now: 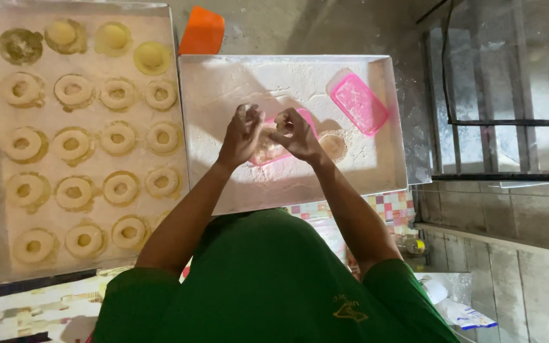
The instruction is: The person repeatedly picks small dough balls, rolls them into rings, and places them on a floured metal tray. The person also uses a pink container of flour to coat the dough pieces during shaping.
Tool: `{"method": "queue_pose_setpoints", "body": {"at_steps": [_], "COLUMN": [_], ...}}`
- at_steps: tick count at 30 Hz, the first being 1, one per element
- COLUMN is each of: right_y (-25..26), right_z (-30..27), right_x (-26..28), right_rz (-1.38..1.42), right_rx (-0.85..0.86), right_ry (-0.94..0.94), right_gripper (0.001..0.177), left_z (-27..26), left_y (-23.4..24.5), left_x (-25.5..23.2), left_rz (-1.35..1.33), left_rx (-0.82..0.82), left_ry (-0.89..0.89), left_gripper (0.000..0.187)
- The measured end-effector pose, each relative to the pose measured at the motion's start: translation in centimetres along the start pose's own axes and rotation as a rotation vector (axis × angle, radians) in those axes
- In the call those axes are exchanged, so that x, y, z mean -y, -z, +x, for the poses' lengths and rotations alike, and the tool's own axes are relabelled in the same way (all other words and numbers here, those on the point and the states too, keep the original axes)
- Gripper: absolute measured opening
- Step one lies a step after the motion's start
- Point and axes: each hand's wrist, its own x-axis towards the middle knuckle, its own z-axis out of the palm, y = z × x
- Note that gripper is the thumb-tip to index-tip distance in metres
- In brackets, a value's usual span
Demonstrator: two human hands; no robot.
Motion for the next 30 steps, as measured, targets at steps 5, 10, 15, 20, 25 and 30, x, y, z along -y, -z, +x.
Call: {"method": "queue_pose_setpoints", "body": {"at_steps": [5,10,15,20,25,30], "right_y": [-0.2,1.5,1.6,1.2,2.7,1.7], "right_z": [-0.1,0.1,-0.3,-0.9,-0.6,0.9], "right_x": [5.2,6.9,5.4,7.1,1.3,1.1], "right_rz": [0.049,0.129,0.017,-0.155,-0.586,-0.070], "right_rx": [-0.046,-0.153,-0.150,-0.378,-0.298,-0.152], "right_ry": [-0.059,-0.116,-0.285,0.328,0.833,0.816], "right_gripper": [0.028,0.030,0.052,0.040,0.084,0.051], "left_z": [1.1,1.3,1.4,0.5,1.5,0.9], "left_y": [-1.0,-1.5,-1.3,-1.8,-1.5,-2.2], "left_x": [1.2,-0.2,-3.4,-4.0,-4.6,-0.7], "left_rz": [-0.131,-0.068,-0.149,-0.448,-0.779,-0.752], "left_rx": [0.261,0.320,0.229,0.189,0.131,0.143], "left_ry": [0.086,0.073,0.231,0.299,0.246,0.297], "left_gripper": [0.044,0.044,0.064,0.052,0.066,0.068]}}
